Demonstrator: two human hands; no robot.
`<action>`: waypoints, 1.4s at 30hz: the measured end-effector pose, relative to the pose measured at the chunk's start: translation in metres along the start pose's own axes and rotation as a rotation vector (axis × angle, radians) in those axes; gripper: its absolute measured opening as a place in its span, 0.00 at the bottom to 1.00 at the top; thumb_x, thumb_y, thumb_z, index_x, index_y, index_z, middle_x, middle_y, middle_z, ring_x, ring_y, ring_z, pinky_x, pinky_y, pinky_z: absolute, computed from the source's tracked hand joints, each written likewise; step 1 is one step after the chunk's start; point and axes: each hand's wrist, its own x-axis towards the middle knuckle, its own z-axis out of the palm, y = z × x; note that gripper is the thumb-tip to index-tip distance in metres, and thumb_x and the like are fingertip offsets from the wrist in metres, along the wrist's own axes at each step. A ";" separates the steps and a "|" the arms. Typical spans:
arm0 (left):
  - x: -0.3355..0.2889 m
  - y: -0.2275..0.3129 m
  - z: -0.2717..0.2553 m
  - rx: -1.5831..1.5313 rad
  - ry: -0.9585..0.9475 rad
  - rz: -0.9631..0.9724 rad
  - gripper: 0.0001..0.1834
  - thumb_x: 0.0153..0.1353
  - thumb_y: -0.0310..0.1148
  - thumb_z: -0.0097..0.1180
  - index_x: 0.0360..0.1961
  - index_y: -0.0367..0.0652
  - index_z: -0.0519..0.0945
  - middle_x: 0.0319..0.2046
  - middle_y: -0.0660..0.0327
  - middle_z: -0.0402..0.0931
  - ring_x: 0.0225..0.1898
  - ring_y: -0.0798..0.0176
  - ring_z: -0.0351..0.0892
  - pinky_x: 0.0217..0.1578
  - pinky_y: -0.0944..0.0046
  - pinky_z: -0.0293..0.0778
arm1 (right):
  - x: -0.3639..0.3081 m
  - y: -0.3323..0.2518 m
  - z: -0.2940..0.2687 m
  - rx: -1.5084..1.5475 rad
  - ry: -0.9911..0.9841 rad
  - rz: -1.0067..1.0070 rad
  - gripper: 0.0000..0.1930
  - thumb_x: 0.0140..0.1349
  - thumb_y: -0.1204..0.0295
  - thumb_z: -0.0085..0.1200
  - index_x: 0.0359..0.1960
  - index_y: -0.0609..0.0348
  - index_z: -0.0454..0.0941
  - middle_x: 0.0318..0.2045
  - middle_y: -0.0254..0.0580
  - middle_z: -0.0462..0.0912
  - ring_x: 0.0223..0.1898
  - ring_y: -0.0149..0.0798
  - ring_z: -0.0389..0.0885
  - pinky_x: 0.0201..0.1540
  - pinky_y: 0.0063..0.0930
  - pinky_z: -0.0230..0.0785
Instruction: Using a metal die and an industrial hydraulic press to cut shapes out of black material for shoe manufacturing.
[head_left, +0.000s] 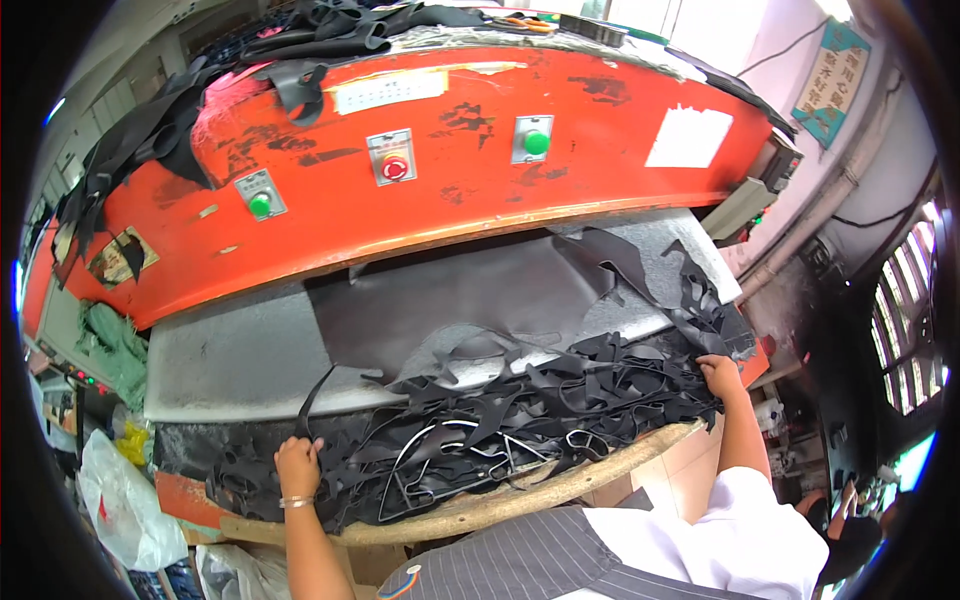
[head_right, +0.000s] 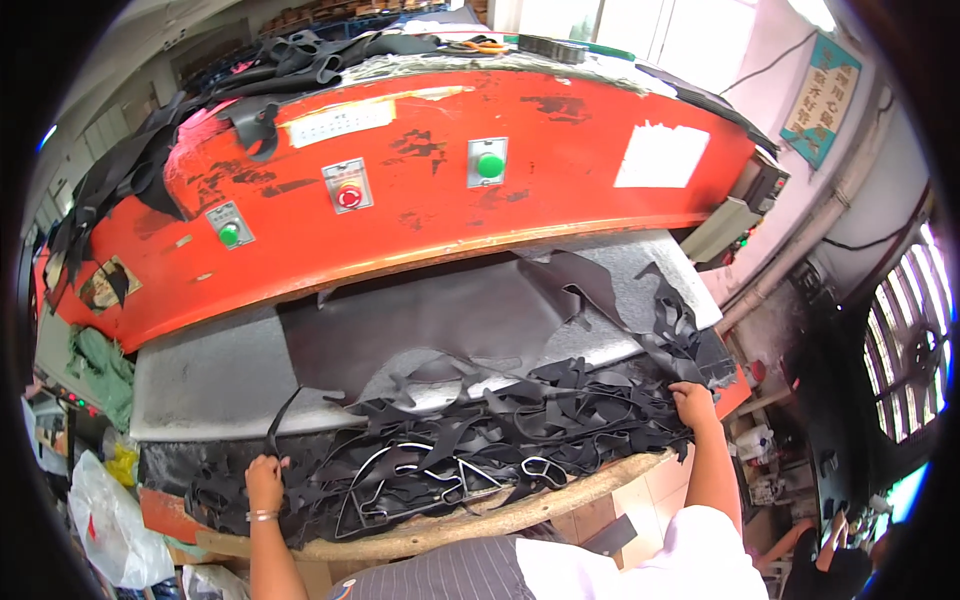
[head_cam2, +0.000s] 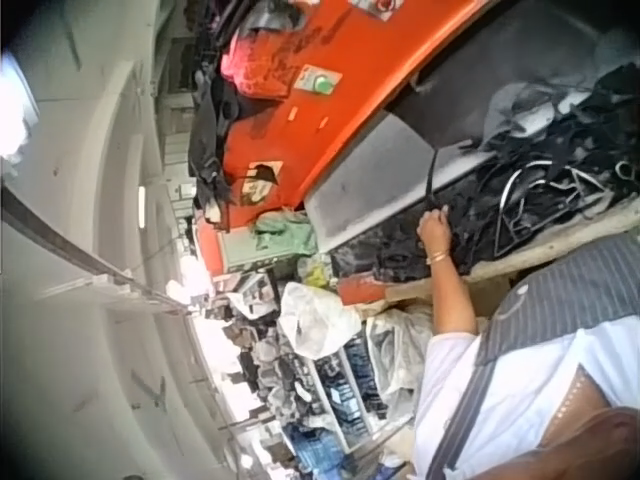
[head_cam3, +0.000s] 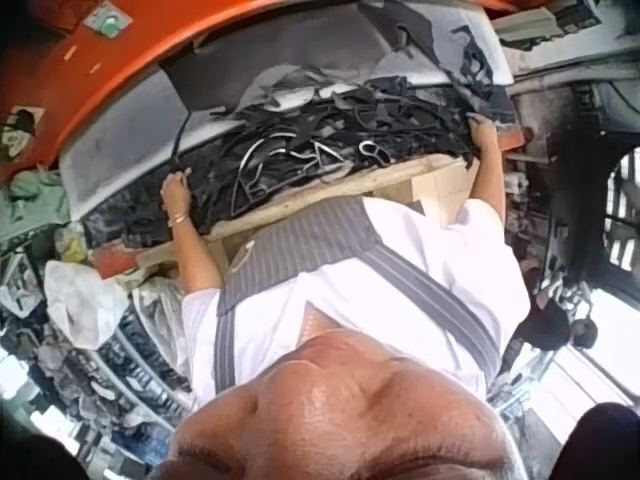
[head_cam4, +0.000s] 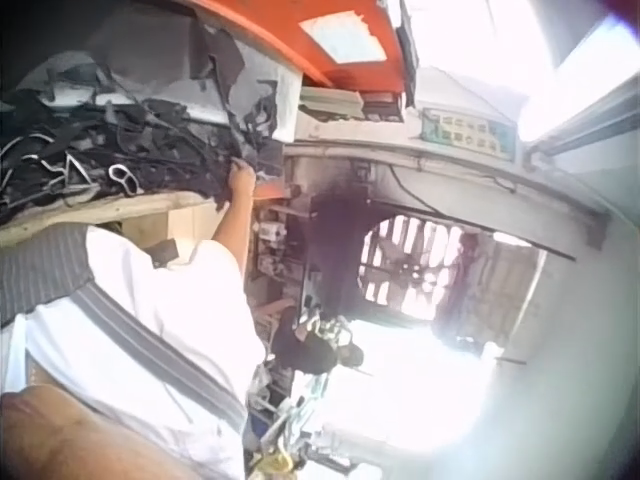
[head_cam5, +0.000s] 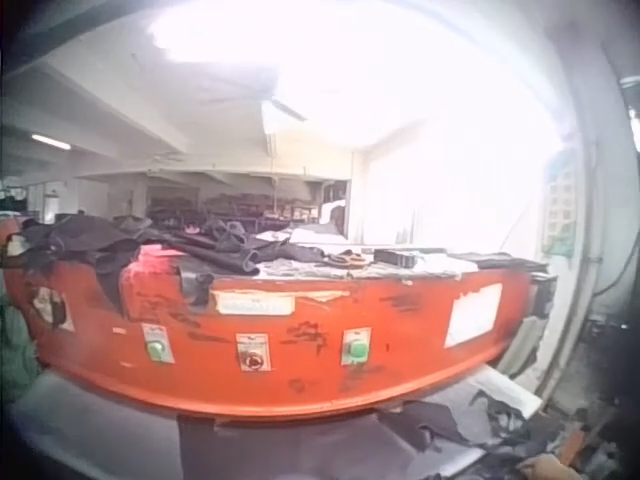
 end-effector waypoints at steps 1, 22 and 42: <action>-0.001 -0.001 -0.001 -0.014 0.001 -0.010 0.13 0.55 0.34 0.61 0.20 0.40 0.74 0.24 0.54 0.71 0.31 0.46 0.71 0.35 0.50 0.63 | 0.007 0.008 -0.005 0.113 -0.107 0.023 0.12 0.60 0.66 0.54 0.42 0.55 0.83 0.32 0.47 0.85 0.35 0.46 0.84 0.40 0.38 0.75; 0.196 0.084 0.013 -0.170 -0.143 -0.358 0.24 0.49 0.43 0.69 0.28 0.29 0.77 0.27 0.44 0.78 0.29 0.49 0.76 0.34 0.52 0.72 | 0.223 -0.179 0.024 -0.070 -0.307 0.206 0.29 0.46 0.54 0.71 0.41 0.67 0.82 0.49 0.63 0.79 0.52 0.46 0.80 0.54 0.40 0.71; 0.146 0.113 0.017 -0.161 0.018 -0.429 0.20 0.56 0.47 0.61 0.26 0.39 0.74 0.27 0.49 0.79 0.31 0.43 0.78 0.33 0.50 0.71 | 0.152 -0.154 0.053 -0.203 0.403 -0.117 0.25 0.61 0.47 0.50 0.44 0.56 0.81 0.47 0.49 0.80 0.52 0.52 0.76 0.53 0.46 0.67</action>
